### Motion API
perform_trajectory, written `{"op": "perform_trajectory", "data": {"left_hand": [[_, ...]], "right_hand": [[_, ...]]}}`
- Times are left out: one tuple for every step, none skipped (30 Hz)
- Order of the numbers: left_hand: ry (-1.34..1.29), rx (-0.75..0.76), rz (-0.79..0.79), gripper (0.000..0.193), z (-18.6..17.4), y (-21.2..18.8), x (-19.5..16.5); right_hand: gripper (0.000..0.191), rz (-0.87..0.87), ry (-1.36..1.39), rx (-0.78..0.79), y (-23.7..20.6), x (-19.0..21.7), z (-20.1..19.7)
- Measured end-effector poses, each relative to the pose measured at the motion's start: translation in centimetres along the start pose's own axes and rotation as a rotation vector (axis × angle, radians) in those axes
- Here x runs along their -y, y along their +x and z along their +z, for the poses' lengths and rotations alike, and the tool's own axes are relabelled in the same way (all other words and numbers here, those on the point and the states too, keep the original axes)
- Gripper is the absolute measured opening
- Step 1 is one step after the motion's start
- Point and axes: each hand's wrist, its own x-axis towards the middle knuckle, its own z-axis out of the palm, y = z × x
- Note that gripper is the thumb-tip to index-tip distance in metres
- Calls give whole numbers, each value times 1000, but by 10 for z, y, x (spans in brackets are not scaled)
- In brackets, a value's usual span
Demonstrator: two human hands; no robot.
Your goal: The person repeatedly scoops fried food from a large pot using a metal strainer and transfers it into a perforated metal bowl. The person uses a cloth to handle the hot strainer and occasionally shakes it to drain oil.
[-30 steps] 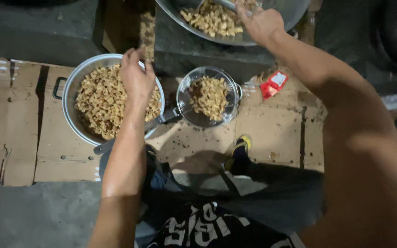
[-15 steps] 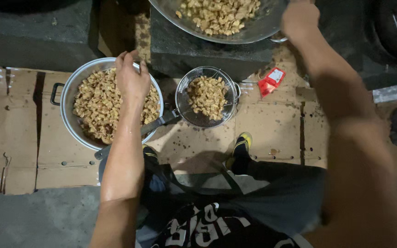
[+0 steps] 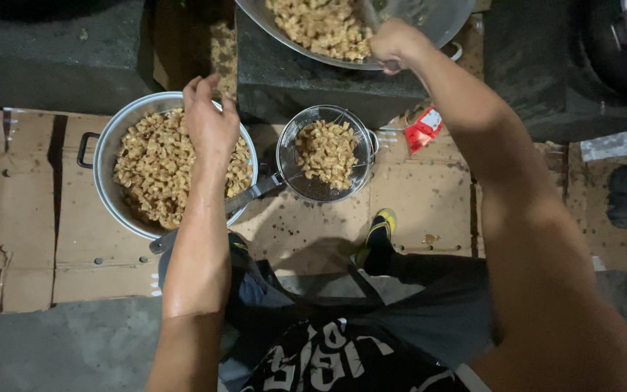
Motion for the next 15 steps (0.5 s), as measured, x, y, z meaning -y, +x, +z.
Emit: {"op": "perform_trajectory", "data": {"left_hand": [[-12, -16, 4, 33, -2, -1, -2], [-24, -32, 9, 32, -3, -2, -4], [-34, -51, 17, 31, -5, -2, -6], [-50, -57, 3, 31, -7, -2, -9], [-64, -62, -12, 31, -9, -3, -11], [-80, -65, -27, 32, -10, -3, -13], [-106, -37, -93, 33, -12, -3, -15], [-131, -8, -164, 33, -14, -4, -16], [-154, 19, -233, 34, -16, -4, -16], [-118, -19, -156, 33, -18, -3, -16], [-81, -54, -84, 32, -20, -3, -16], [-44, -77, -18, 32, -22, -5, -15], [-86, -30, -103, 33, -23, -7, -14], [-133, 17, -184, 35, -24, -8, -12], [-183, 54, -261, 36, -24, -7, -11]], "right_hand": [[12, -1, 57, 28, -2, 4, 3], [15, -2, 116, 55, -2, 7, 6], [18, 4, 166, 75, -1, 10, 8], [22, 8, 217, 94, 0, 12, 11], [26, 13, 270, 115, 1, 13, 13], [23, 26, 453, 153, 2, 12, 14], [21, 39, 635, 194, 4, 11, 15], [20, 53, 816, 238, 6, 10, 15], [20, 31, 707, 215, 7, 7, 15], [23, 3, 599, 191, 8, 5, 14], [27, -22, 489, 169, 9, 3, 13], [23, -49, 208, 87, 10, 2, 13], [21, -68, -73, 4, 10, 1, 11], [21, -88, -356, -82, 9, 1, 9], [24, -144, -434, -163, 10, -1, 6]]}}
